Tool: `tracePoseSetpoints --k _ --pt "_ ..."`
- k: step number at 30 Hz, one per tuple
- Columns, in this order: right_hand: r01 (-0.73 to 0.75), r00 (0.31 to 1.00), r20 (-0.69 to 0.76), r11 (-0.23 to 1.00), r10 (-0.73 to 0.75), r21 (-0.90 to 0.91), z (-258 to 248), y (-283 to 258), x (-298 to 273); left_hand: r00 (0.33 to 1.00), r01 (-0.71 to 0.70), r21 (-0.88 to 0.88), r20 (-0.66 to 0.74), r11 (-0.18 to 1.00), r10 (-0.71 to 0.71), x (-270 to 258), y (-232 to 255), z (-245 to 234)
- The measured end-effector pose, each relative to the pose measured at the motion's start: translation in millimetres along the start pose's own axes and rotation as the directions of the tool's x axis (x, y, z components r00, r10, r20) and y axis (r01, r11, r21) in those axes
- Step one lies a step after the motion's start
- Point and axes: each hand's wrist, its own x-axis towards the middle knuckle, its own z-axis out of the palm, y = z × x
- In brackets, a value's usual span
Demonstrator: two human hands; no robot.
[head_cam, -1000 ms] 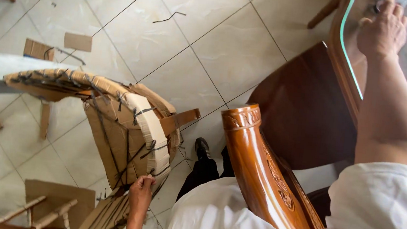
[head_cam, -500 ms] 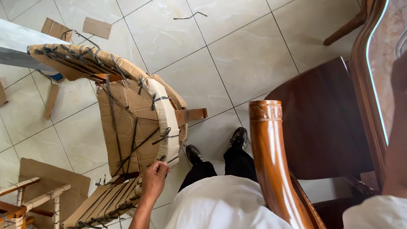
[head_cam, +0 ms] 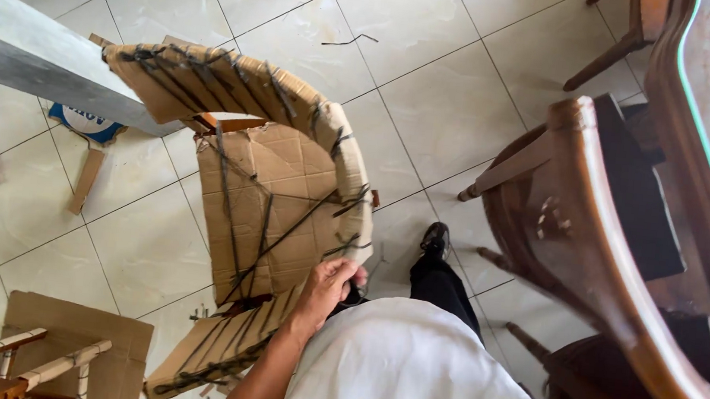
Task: Wrapping a wooden chair with cardboard and securing it with plastic ties
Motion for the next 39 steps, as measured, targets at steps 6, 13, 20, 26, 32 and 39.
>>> tracePoseSetpoints --k 6,13,20,26,32,39 --pt "0.261 0.958 0.153 0.960 -0.244 -0.105 78.9 -366.7 -39.2 0.974 0.082 -0.251 0.223 0.965 -0.025 -41.5 24.1 -47.0" --pt "0.698 0.678 0.247 0.712 -0.693 0.082 198.6 -453.9 -167.4 0.888 0.248 -0.443 0.460 0.861 -0.019 -80.8 28.4 -77.5" --pt "0.480 0.788 0.246 0.813 -0.565 0.330 226.5 -503.3 -258.5 0.936 0.220 -0.407 0.344 0.886 -0.074 -116.7 -31.1 -93.9" --pt "0.077 0.925 0.336 0.955 -0.176 0.288 228.3 -512.6 -344.8 0.995 -0.006 -0.136 0.096 0.991 0.019 -174.8 -66.1 -83.2" --pt "-0.125 0.885 0.462 0.984 0.054 0.124 236.3 -555.6 -418.3 0.952 -0.304 0.261 0.111 0.916 0.284 -244.1 -95.2 -93.8" --pt "-0.374 0.690 0.668 0.927 0.279 0.000 257.1 -621.6 -444.1 0.939 -0.344 0.421 0.127 0.839 0.321 -301.0 -106.8 -148.4"
